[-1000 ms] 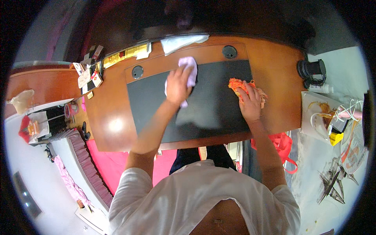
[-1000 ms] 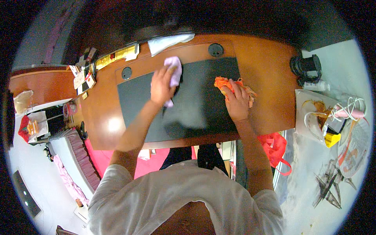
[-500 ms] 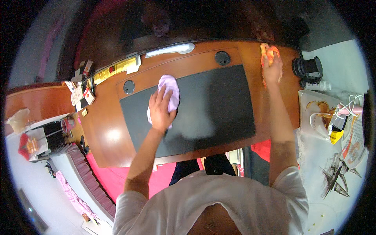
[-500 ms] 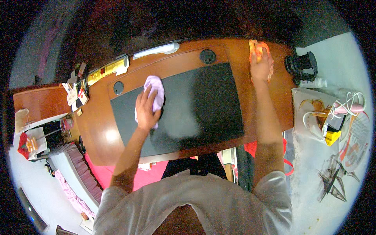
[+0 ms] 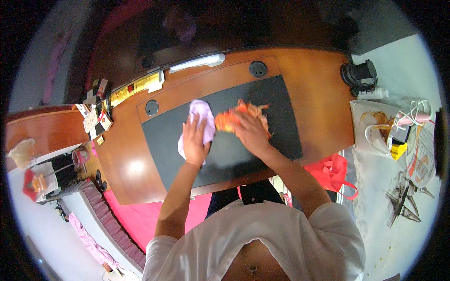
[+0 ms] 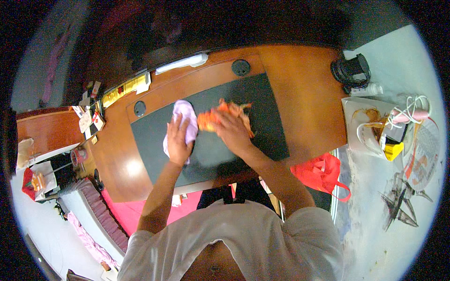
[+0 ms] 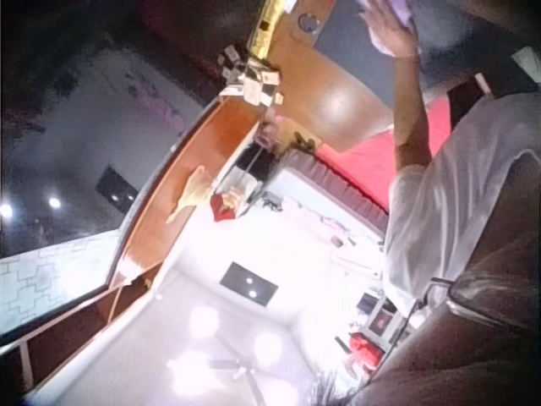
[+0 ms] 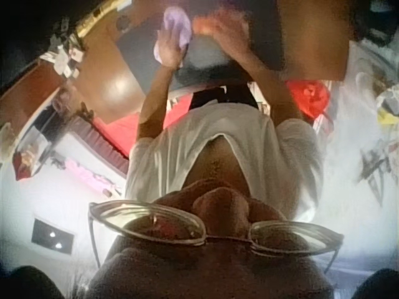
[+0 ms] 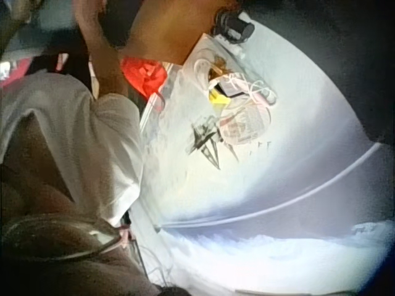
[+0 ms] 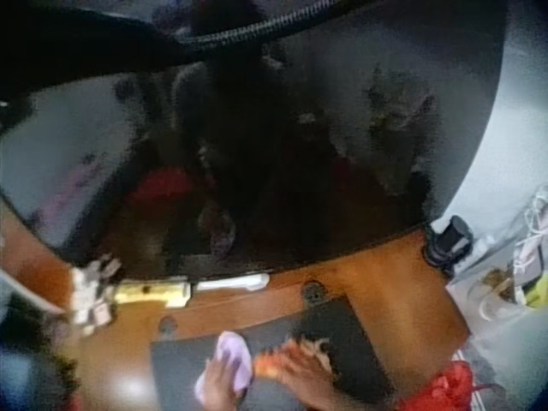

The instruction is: The person wipes a large flat-screen TV with two cloths, then cleans a black camera lens with a cloth and a small tool. They plug the lens into a power strip and place it into a red bag.

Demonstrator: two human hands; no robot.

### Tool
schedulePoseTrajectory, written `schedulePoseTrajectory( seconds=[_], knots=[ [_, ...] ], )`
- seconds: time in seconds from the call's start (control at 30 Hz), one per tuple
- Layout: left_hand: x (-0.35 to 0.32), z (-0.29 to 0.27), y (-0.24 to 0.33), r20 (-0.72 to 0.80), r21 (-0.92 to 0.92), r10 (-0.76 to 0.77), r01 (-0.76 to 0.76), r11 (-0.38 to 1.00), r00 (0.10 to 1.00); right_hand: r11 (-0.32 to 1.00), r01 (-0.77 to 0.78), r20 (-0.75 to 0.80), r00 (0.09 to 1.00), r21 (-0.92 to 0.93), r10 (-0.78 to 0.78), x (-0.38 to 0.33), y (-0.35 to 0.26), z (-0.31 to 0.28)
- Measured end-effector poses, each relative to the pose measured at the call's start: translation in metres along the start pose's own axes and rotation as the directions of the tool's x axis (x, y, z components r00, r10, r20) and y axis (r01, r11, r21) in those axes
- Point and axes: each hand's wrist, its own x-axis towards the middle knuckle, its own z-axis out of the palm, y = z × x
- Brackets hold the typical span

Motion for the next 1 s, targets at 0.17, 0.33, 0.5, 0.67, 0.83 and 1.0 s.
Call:
schedulePoseTrajectory(
  seconds=[0.17,0.33,0.5,0.67,0.83,1.0],
  knots=[
    [-0.013,-0.017,0.019,0.258,-0.150,0.367,-0.338,0.929,0.894,0.934,-0.298,0.086,0.954,0.195,0.287,-0.021,0.039,-0.103],
    [0.086,-0.004,0.016,-0.114,-0.258,0.063,-0.091,0.962,0.992,0.880,-0.435,-0.420,0.847,-0.192,0.327,-0.020,0.218,-0.143],
    [0.068,0.028,0.057,-0.026,-0.101,0.170,-0.172,0.980,0.985,0.869,-0.473,-0.306,0.857,-0.147,0.414,-0.035,0.145,-0.085],
    [-0.046,0.044,0.114,0.345,-0.141,0.436,-0.414,0.899,0.831,0.979,-0.172,-0.065,0.984,-0.112,0.166,-0.128,0.014,-0.053],
    [-0.034,0.052,0.121,0.190,-0.353,0.512,-0.428,0.832,0.838,0.861,-0.508,-0.041,0.861,-0.033,0.506,-0.172,0.093,-0.102],
    [0.094,0.046,0.157,-0.022,-0.226,0.312,-0.309,0.924,0.950,0.714,-0.646,-0.505,0.726,-0.268,0.467,-0.140,0.229,-0.192]
  ],
)
